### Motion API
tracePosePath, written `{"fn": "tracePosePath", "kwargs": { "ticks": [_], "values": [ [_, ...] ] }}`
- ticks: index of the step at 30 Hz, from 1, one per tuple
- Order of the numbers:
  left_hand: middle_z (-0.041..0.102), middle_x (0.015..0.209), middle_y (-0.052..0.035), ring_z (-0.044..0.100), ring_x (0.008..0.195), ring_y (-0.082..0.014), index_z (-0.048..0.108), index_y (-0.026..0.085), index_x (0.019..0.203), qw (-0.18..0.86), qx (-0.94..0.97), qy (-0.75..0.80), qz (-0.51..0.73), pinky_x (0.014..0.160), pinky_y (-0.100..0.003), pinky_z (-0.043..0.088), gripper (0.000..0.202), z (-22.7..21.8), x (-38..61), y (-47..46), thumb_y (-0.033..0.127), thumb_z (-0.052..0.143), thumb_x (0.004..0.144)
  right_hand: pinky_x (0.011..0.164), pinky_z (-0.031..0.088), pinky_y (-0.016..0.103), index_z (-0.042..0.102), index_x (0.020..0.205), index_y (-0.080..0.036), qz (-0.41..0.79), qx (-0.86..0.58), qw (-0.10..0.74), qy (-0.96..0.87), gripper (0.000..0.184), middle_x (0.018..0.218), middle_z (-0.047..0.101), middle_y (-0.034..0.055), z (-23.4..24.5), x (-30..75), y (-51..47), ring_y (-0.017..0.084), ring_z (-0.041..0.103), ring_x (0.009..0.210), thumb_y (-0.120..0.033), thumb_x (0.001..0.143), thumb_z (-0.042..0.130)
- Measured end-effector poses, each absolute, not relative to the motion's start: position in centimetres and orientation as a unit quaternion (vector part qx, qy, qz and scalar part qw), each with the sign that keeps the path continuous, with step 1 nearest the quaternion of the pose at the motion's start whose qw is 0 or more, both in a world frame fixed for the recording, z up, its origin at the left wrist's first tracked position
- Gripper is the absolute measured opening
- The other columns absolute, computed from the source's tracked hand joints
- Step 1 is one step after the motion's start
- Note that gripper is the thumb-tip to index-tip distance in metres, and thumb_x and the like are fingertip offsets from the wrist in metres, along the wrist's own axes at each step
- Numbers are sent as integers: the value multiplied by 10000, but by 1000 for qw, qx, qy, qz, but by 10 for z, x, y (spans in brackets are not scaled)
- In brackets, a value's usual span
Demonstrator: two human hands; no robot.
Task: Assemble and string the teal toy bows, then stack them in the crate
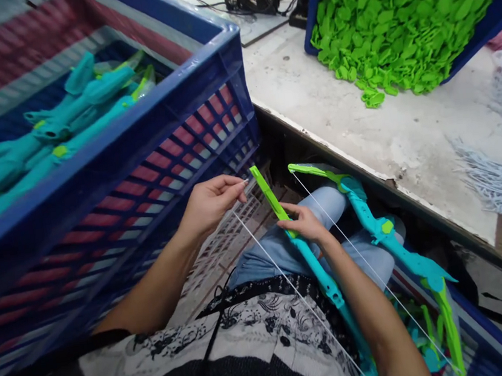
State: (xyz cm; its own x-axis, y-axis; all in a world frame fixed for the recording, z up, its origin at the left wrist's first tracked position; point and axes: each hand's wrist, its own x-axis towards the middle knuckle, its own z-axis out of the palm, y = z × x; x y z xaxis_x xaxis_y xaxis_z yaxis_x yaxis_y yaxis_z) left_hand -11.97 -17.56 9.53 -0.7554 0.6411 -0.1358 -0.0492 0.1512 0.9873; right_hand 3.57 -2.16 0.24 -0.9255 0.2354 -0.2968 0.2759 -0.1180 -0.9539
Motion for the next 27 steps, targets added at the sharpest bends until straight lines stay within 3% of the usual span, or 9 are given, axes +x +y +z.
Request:
{"fn": "tracePosePath", "kwargs": {
  "ticks": [6, 14, 19, 23, 27],
  "values": [
    [649, 582, -12, 569, 543, -119, 656, 143, 757, 265, 268, 740, 557, 545, -221, 426, 227, 101, -127, -165, 368, 643, 777, 932, 507, 381, 666, 1202, -211, -728, 207, 27, 653, 570, 1138, 707, 44, 2, 35, -22, 235, 659, 1022, -331, 655, 774],
    [639, 569, -3, 587, 538, -124, 642, 150, 730, 242, 277, 747, 554, 553, -225, 448, 178, 101, -127, -159, 312, 607, 794, 895, 521, 375, 676, 1188, -203, -723, 199, 24, 661, 551, 1026, 734, 45, 2, 33, -22, 237, 661, 991, -340, 662, 767],
    [644, 569, 11, 587, 536, -116, 608, 150, 822, 252, 283, 735, 562, 563, -219, 441, 126, 97, -131, -156, 272, 612, 791, 983, 482, 401, 674, 1187, -204, -715, 195, 14, 671, 534, 1167, 695, 54, -1, 34, -25, 248, 639, 1074, -359, 681, 751],
    [637, 565, 37, 552, 494, -100, 550, 144, 1094, 331, 265, 687, 591, 512, -202, 401, 383, 93, -135, -155, 302, 658, 762, 1040, 444, 431, 642, 1234, -196, -665, 174, 7, 727, 528, 1233, 664, 74, -4, 39, -30, 268, 605, 1157, -398, 749, 696],
    [616, 559, 16, 496, 458, -87, 598, 126, 1000, 371, 256, 653, 609, 465, -208, 338, 392, 94, -135, -155, 392, 700, 730, 1024, 460, 423, 636, 1231, -183, -531, 146, -103, 828, 448, 1229, 651, 117, 13, 36, -32, 263, 598, 1155, -390, 833, 636]
  ]
}}
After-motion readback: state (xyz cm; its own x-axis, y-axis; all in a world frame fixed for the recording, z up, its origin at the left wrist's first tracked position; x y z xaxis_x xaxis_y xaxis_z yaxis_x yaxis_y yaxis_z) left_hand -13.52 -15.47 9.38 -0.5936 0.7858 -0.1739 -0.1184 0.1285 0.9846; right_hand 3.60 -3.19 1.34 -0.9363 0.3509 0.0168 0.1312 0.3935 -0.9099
